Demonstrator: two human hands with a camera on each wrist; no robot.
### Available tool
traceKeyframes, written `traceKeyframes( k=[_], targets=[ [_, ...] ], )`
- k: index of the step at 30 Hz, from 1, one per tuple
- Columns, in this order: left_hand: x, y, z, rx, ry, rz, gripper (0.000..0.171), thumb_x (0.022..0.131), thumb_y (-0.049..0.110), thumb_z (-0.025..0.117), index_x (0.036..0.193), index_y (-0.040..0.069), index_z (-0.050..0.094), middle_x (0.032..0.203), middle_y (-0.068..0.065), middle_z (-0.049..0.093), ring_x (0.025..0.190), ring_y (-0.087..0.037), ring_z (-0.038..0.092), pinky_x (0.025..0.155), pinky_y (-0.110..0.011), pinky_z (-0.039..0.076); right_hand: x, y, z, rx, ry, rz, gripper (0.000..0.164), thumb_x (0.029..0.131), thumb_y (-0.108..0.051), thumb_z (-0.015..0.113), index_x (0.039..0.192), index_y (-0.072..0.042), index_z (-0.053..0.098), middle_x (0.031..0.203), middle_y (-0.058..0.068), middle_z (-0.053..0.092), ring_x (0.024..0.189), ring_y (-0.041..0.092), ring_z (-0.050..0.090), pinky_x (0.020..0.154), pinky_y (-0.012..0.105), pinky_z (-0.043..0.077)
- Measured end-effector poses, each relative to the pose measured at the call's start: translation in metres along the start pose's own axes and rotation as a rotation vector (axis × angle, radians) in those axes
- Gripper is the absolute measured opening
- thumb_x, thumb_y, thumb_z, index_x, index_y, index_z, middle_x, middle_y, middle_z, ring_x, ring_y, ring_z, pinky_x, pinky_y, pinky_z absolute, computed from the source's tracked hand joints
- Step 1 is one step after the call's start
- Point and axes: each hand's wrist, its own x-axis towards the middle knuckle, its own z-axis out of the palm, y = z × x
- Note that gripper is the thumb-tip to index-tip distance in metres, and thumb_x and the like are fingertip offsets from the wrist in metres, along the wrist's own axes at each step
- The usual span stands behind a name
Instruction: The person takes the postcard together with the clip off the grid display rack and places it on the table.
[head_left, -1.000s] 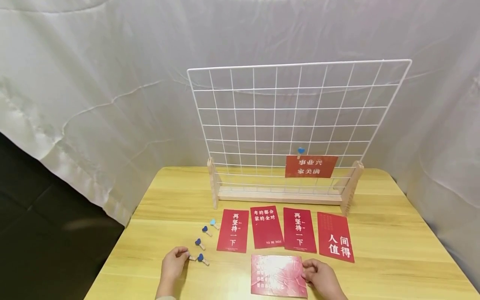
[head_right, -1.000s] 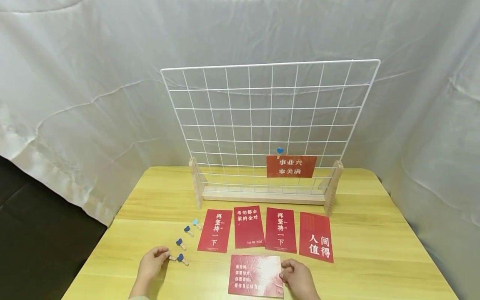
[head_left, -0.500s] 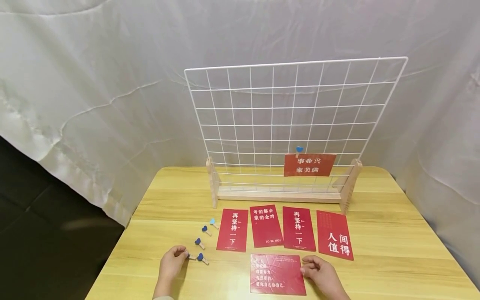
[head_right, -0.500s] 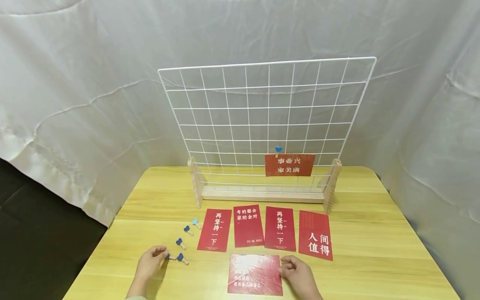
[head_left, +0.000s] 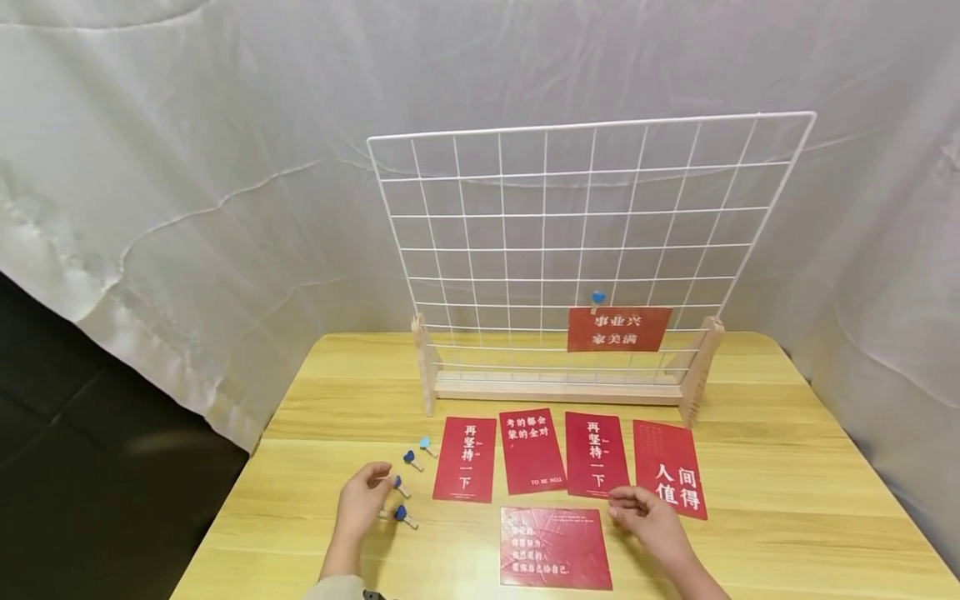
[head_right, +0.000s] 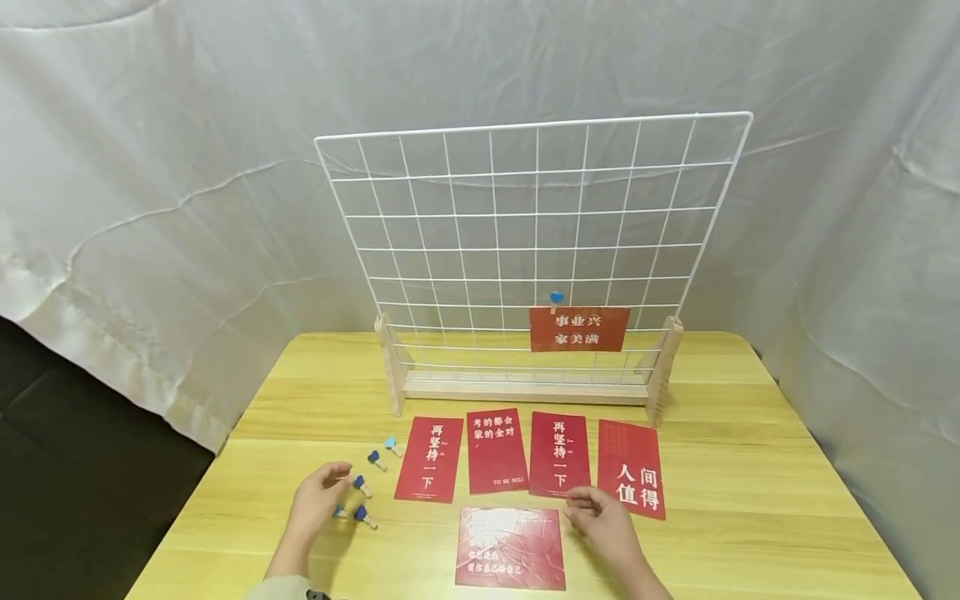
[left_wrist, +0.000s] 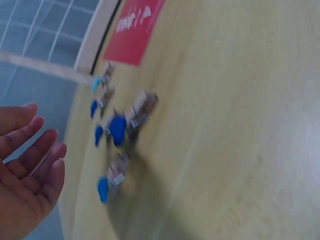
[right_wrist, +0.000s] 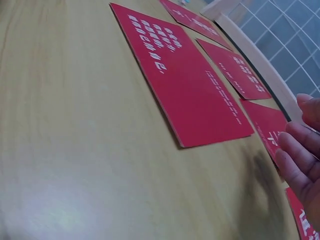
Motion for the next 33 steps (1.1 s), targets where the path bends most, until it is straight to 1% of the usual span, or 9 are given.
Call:
traceKeyframes(
  k=[6,8,12,18,21,24,27,31,33],
  targets=[
    [0.004,0.021,0.016,-0.072,-0.054,0.051,0.028,0.083,0.008,0.055,0.109,-0.003,0.054,0.106,-0.019,0.055,0.091,-0.028,0.054,0.069,-0.034,0.047,0.010,-0.007,-0.013,-0.018,0.006,-0.047,0.030,0.076,-0.002,0.062,0.103,0.008,0.054,0.097,0.020,0.059,0.077,0.011,0.057,0.068,0.022,0.048],
    [0.006,0.027,0.022,-0.089,-0.067,0.069,0.027,0.083,0.009,0.055,0.109,-0.002,0.054,0.106,-0.018,0.055,0.092,-0.027,0.054,0.071,-0.034,0.047,0.013,-0.010,-0.018,-0.022,0.002,-0.054,0.032,0.076,-0.004,0.062,0.104,0.008,0.053,0.098,0.020,0.058,0.077,0.009,0.057,0.068,0.023,0.048],
    [0.010,0.038,0.033,-0.093,-0.083,0.131,0.028,0.083,0.012,0.057,0.108,-0.001,0.055,0.106,-0.017,0.055,0.094,-0.027,0.052,0.075,-0.034,0.046,0.022,-0.011,-0.027,-0.053,0.018,-0.126,0.035,0.077,-0.009,0.063,0.105,0.009,0.053,0.096,0.021,0.058,0.077,0.010,0.057,0.067,0.023,0.048],
    [0.021,0.060,0.046,-0.088,-0.095,0.182,0.027,0.082,0.013,0.058,0.107,0.001,0.057,0.104,-0.012,0.056,0.094,-0.026,0.051,0.074,-0.033,0.046,0.065,0.031,-0.040,-0.094,0.111,-0.265,0.042,0.076,-0.031,0.065,0.105,-0.002,0.055,0.094,0.007,0.059,0.080,0.005,0.055,0.064,0.017,0.047],
    [0.026,0.074,0.050,-0.084,-0.113,0.177,0.027,0.082,0.012,0.059,0.108,0.005,0.057,0.105,-0.010,0.056,0.095,-0.025,0.051,0.072,-0.032,0.046,0.084,0.049,-0.046,-0.050,0.126,-0.260,0.045,0.075,-0.035,0.064,0.109,-0.008,0.054,0.097,0.006,0.057,0.082,0.006,0.055,0.066,0.017,0.047],
    [0.030,0.088,0.054,-0.062,-0.135,0.194,0.030,0.082,0.014,0.058,0.112,0.006,0.055,0.106,-0.009,0.055,0.095,-0.025,0.051,0.072,-0.032,0.046,0.097,0.054,-0.050,0.007,0.131,-0.249,0.049,0.075,-0.035,0.065,0.113,-0.008,0.052,0.101,0.008,0.056,0.085,0.008,0.056,0.067,0.016,0.046],
    [0.033,0.104,0.058,-0.058,-0.163,0.249,0.033,0.083,0.013,0.058,0.114,0.006,0.054,0.109,-0.010,0.055,0.095,-0.025,0.052,0.073,-0.031,0.046,0.108,0.054,-0.054,0.015,0.138,-0.240,0.052,0.075,-0.036,0.064,0.117,-0.010,0.049,0.104,0.007,0.055,0.088,0.008,0.055,0.069,0.014,0.045],
    [0.038,0.124,0.065,-0.086,-0.220,0.316,0.034,0.083,0.011,0.057,0.116,0.004,0.052,0.112,-0.010,0.053,0.097,-0.024,0.051,0.072,-0.029,0.047,0.126,0.055,-0.060,-0.010,0.170,-0.273,0.054,0.074,-0.040,0.063,0.119,-0.016,0.048,0.106,0.001,0.054,0.091,0.009,0.051,0.069,0.011,0.044],
    [0.041,0.133,0.071,-0.088,-0.244,0.328,0.034,0.083,0.012,0.057,0.116,0.005,0.052,0.113,-0.009,0.053,0.097,-0.023,0.051,0.071,-0.027,0.047,0.111,0.023,-0.061,-0.032,0.165,-0.283,0.052,0.077,-0.034,0.063,0.121,-0.011,0.046,0.106,0.003,0.053,0.088,0.004,0.051,0.068,0.011,0.043]
  ],
)
